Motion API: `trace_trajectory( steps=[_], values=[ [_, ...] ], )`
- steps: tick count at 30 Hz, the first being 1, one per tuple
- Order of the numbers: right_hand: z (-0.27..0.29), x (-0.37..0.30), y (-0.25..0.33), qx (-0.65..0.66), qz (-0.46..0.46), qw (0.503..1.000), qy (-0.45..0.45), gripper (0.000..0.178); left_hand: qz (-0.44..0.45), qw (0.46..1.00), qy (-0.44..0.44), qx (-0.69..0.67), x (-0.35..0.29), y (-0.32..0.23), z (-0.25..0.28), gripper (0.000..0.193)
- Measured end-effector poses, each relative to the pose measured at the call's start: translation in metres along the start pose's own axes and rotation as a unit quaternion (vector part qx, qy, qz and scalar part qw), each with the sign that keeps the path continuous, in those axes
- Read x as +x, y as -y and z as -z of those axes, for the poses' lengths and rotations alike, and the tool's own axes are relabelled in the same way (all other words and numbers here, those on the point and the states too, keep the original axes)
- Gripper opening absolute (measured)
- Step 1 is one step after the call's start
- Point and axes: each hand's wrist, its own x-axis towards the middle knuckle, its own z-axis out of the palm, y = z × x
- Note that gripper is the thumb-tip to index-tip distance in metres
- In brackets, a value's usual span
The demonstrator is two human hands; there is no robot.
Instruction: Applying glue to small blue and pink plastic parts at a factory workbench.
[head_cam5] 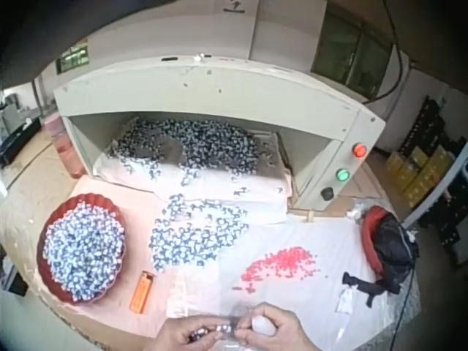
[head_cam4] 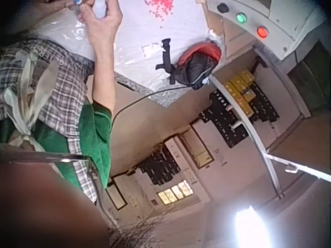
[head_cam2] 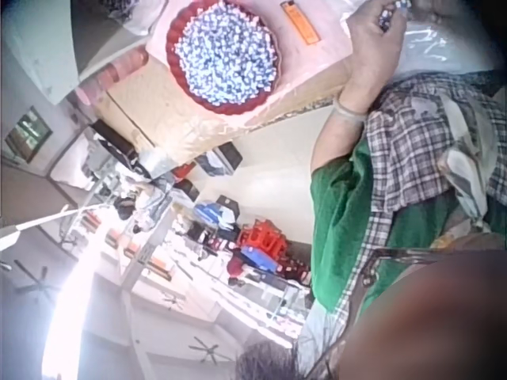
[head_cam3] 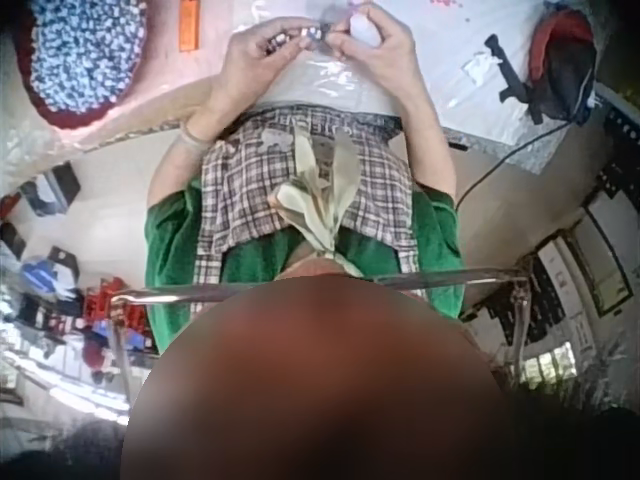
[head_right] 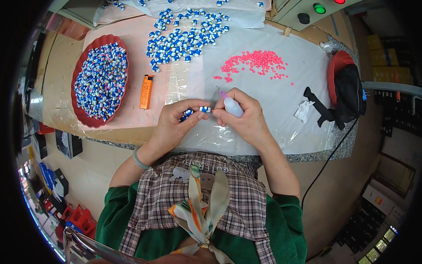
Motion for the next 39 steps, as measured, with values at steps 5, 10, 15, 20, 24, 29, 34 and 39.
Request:
trace_trajectory(
  steps=[5,10,15,20,24,29,34,39],
  values=[
    [-0.005,-0.002,0.001,-0.021,-0.003,1.000,-0.012,0.016,-0.054,0.996,-0.006,0.069,0.000,-0.006,-0.003,0.023],
    [-0.006,-0.002,-0.004,-0.036,-0.010,0.999,-0.011,0.016,-0.052,0.995,0.000,0.082,0.000,-0.008,-0.003,0.024],
    [-0.006,-0.001,-0.004,-0.044,-0.032,0.999,-0.004,0.016,-0.132,0.980,-0.003,0.147,0.000,-0.002,-0.004,0.024],
    [-0.010,-0.002,-0.008,-0.069,0.004,0.997,-0.027,0.019,-0.160,0.975,-0.018,0.156,0.001,0.001,-0.005,0.023],
    [-0.004,0.002,-0.018,-0.207,0.167,0.962,-0.057,0.024,-0.111,0.989,0.004,0.103,0.002,-0.005,-0.001,0.019],
    [-0.005,0.002,-0.017,-0.097,0.094,0.989,-0.054,0.028,-0.078,0.995,0.010,0.059,0.001,-0.009,0.000,0.018],
    [-0.005,0.002,-0.011,0.038,0.023,0.999,-0.017,0.023,0.042,0.991,0.061,-0.108,-0.001,-0.020,0.013,0.023],
    [0.007,-0.003,-0.013,-0.003,0.020,0.997,-0.075,0.013,-0.005,0.960,-0.207,0.190,-0.006,-0.057,0.092,0.018]
  ],
)
